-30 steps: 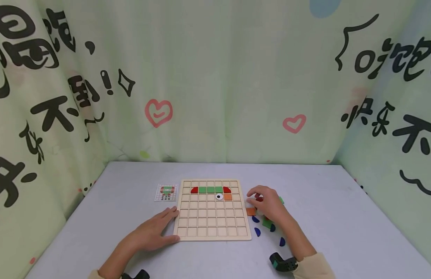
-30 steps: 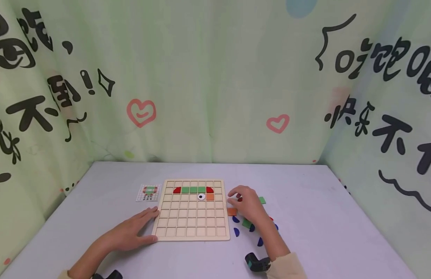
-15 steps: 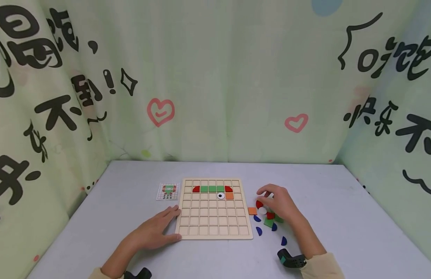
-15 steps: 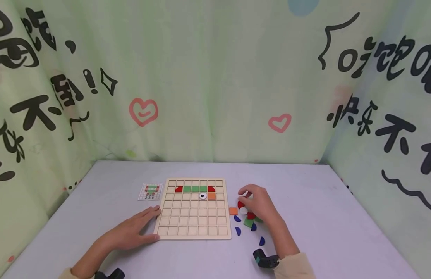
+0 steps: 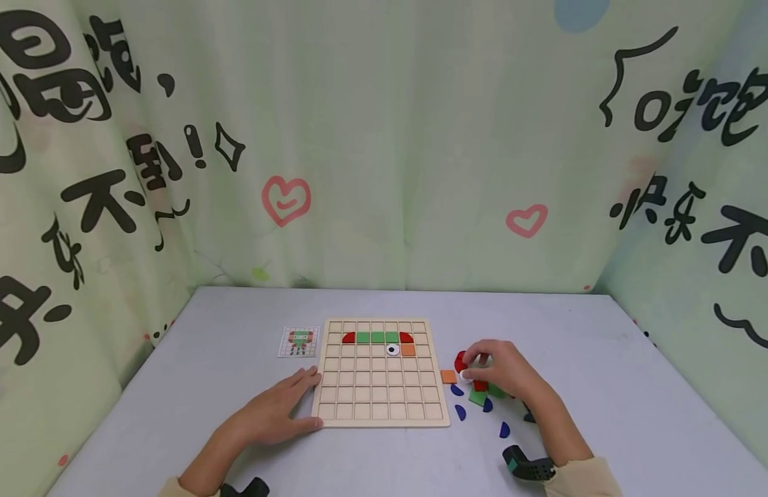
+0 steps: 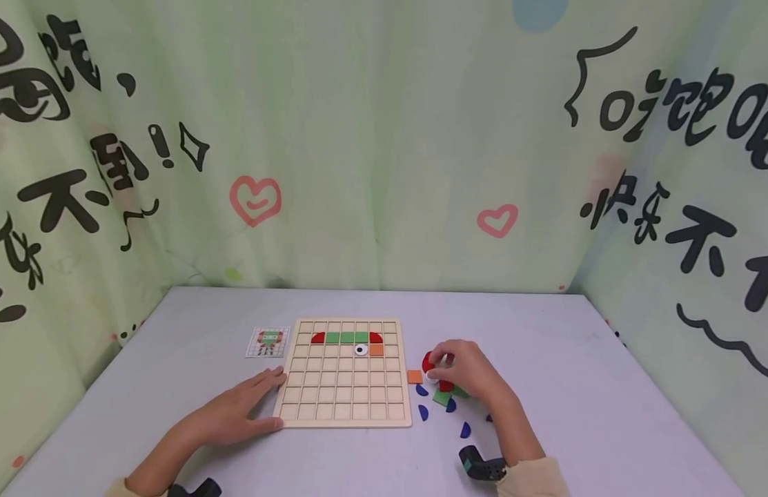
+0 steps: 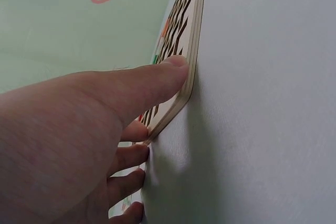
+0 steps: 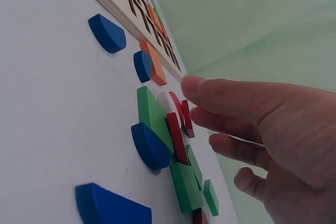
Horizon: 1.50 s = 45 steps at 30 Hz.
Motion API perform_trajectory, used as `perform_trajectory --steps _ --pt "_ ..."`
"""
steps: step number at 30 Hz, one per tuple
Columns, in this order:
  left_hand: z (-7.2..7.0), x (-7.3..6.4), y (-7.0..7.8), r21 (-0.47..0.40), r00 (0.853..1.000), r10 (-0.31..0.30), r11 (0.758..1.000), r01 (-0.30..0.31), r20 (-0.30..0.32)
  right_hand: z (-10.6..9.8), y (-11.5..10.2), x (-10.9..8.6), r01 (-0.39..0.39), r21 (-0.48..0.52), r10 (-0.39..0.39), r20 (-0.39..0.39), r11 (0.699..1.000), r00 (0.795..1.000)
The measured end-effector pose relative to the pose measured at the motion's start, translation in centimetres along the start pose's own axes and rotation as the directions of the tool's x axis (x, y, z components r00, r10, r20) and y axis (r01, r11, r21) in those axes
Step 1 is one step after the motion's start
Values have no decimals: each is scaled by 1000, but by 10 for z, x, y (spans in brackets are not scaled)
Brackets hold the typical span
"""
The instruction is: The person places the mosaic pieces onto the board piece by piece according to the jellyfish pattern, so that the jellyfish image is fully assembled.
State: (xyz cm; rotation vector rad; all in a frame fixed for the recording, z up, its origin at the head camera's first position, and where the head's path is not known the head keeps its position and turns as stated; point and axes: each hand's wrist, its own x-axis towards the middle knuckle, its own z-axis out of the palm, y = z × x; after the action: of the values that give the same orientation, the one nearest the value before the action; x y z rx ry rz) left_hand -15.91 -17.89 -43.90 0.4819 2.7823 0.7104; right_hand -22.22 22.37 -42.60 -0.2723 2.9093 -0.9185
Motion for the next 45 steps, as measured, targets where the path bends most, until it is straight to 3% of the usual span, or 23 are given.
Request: perform_trajectory --steps 9,16,27,36,45 --pt "0 0 0 2 1000 1 1000 -1 2 6 3 0 -8 -40 10 54 999 998" --pt "0 1 0 3 1000 4 1000 -4 2 7 2 1 7 -53 -7 12 999 1000" --pt "0 -1 1 3 1000 4 1000 -5 3 5 5 3 -39 -49 37 -36 998 999" --pt "-1 -1 2 4 1000 2 1000 -2 -1 1 7 -1 27 -53 -26 19 998 999" --pt "-1 0 -1 -6 1000 24 1000 -24 1 14 4 3 -51 -82 47 -45 995 998"
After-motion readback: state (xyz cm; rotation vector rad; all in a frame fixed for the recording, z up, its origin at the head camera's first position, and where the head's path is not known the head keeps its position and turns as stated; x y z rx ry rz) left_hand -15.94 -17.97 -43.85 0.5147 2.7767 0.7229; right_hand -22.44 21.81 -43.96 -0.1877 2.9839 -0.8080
